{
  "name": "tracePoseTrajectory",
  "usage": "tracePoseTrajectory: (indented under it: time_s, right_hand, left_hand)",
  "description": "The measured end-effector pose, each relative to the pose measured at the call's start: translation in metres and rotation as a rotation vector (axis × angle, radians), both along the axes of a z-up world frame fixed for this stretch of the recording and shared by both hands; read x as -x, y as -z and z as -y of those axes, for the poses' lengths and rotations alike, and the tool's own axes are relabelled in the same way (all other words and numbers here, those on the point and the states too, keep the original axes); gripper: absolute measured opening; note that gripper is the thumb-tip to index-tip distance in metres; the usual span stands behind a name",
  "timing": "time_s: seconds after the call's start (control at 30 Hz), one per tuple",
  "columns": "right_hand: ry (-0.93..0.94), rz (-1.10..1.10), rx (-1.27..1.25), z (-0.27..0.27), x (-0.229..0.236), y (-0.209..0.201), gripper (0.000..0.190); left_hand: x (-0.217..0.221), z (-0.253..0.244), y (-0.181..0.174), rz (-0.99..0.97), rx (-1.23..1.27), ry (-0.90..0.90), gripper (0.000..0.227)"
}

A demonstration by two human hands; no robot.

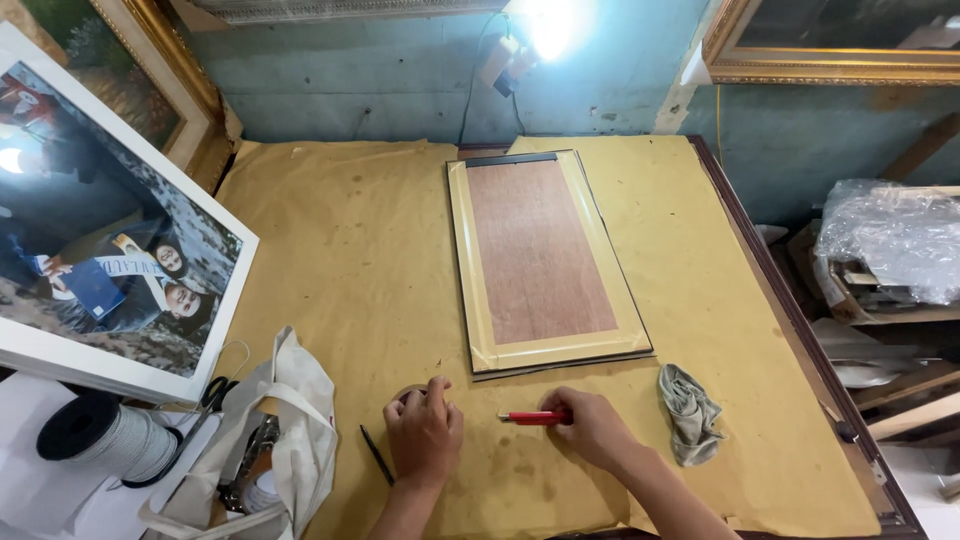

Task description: Applying adhesive tape to the back of a picture frame and trimming it with a utility knife to secure the backing.

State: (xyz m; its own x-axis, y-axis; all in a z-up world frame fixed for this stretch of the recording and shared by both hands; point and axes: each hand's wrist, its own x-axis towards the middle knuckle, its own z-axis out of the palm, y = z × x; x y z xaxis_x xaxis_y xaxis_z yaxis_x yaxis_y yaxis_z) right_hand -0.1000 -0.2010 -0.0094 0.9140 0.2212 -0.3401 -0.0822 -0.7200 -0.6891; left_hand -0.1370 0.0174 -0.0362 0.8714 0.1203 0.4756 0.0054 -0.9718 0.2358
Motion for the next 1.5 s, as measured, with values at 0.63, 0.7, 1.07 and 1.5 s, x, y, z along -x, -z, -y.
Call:
tracePoseTrajectory:
  time_s: [0.63,0.7,1.07,1.5]
  right_hand:
    - [-0.062,0.14,0.011,0.038,-0.004,0.006,0.032]
    - [-0.038,0.135,0.067,0.039,-0.002,0.001,0.026]
    - [0.063,0.073,0.057,0.033,-0.003,-0.013,0.014]
    - [0.022,0.162,0.099,0.032,0.001,-0.004,0.017]
  left_hand:
    - [0.005,0.054,-0.009,-0.131,0.158,0.5,0.033]
    - [0.005,0.058,-0.001,-0.137,0.145,0.492,0.041]
    - [0.008,0.058,0.014,-0.046,0.071,0.464,0.04]
    - [0.009,0.058,0.012,0.018,-0.02,0.431,0.043]
